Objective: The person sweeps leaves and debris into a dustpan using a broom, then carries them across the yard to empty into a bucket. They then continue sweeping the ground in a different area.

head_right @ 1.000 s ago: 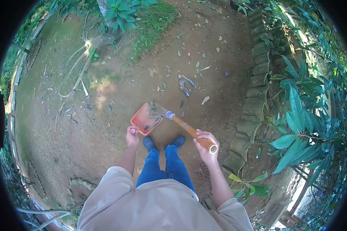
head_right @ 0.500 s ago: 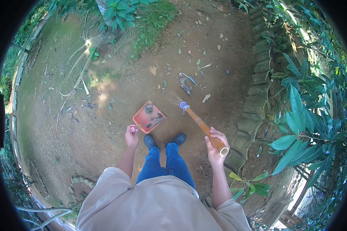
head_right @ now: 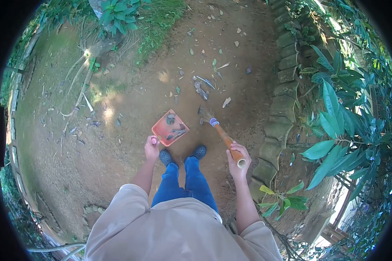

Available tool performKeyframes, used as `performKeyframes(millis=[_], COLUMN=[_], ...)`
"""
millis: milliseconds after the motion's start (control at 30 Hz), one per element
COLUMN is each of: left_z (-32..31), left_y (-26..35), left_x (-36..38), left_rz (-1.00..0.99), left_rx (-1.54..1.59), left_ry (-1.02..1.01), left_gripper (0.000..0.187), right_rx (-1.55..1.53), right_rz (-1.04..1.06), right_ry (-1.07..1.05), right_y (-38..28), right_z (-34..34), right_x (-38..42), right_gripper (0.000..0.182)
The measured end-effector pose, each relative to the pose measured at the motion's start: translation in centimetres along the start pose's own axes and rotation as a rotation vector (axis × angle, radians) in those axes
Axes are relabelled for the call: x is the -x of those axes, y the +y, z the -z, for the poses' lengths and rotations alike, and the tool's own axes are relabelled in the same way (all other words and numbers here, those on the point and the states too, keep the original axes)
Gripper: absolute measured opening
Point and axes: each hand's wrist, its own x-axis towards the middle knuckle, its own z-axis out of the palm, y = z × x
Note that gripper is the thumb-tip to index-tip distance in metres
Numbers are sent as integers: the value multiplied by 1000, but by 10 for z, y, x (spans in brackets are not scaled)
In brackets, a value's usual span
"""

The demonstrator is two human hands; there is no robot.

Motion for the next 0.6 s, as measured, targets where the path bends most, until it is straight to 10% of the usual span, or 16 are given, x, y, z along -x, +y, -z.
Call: performKeyframes(millis=[600], left_z=[12], left_y=[9], left_x=[6], left_rz=[68], left_rx=[27], left_ry=[-80], left_gripper=[31], right_rx=[-58], right_rz=[11], right_ry=[30], right_y=[-25], right_z=[39], right_x=[13], right_gripper=[30])
